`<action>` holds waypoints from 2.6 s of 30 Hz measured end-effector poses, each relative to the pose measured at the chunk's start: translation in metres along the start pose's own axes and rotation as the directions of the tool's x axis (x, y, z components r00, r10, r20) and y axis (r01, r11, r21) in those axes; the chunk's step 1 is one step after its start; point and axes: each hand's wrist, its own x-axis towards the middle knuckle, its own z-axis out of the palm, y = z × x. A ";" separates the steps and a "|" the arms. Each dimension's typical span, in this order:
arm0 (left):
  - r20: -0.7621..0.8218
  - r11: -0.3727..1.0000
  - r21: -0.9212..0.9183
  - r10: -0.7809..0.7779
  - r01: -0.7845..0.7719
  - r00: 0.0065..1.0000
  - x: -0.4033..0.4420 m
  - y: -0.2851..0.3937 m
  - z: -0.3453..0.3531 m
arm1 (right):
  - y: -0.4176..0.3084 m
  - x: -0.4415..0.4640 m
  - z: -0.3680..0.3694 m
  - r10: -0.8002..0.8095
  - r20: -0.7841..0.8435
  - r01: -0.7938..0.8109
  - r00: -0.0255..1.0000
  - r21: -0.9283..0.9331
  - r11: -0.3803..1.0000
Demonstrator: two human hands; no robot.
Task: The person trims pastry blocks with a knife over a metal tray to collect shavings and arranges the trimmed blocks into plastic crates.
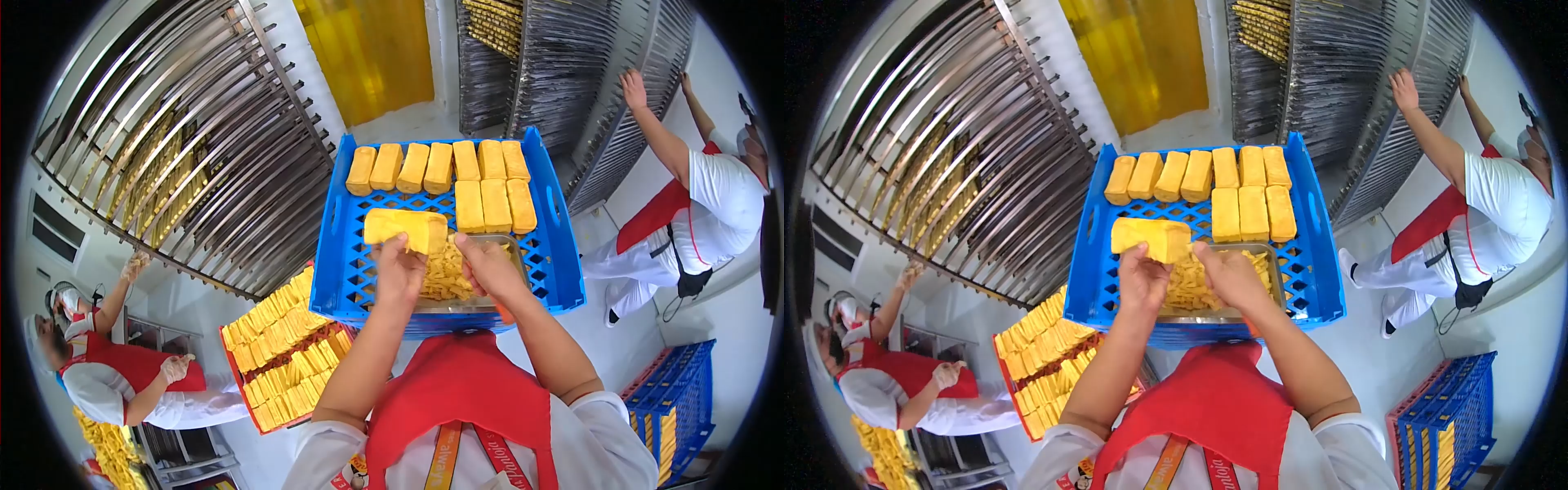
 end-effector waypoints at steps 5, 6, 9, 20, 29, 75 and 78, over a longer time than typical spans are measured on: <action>-0.160 0.965 0.261 0.002 0.040 0.987 -0.030 0.002 0.006 | 0.000 -0.024 0.000 -0.573 -0.054 0.362 0.818 -0.726 0.585; -0.165 0.959 0.280 -0.006 0.052 0.986 -0.035 0.000 0.008 | 0.000 -0.027 0.000 -0.573 -0.056 0.361 0.818 -0.725 0.586; -0.164 0.950 0.303 -0.022 0.071 0.986 -0.035 -0.006 0.005 | -0.002 -0.025 -0.002 -0.598 -0.067 0.353 0.799 -0.753 0.556; -0.176 0.919 0.393 0.043 0.030 0.983 -0.045 -0.013 0.008 | 0.023 -0.045 -0.011 -0.371 0.232 0.346 0.899 -0.895 0.280; 0.517 0.193 0.848 -0.096 -0.494 0.850 -0.058 0.011 -0.035 | 0.045 -0.065 -0.027 -0.670 0.093 0.512 0.736 -0.725 0.462; -0.125 -0.899 0.437 -0.021 0.036 0.992 0.032 0.082 -0.046 | 0.060 -0.072 -0.037 -0.435 -0.055 0.190 0.899 -0.845 0.499; 0.144 -0.898 0.419 -0.079 -0.133 0.986 0.025 0.042 -0.003 | 0.068 -0.078 -0.036 -0.399 -0.079 0.161 0.914 -0.829 0.535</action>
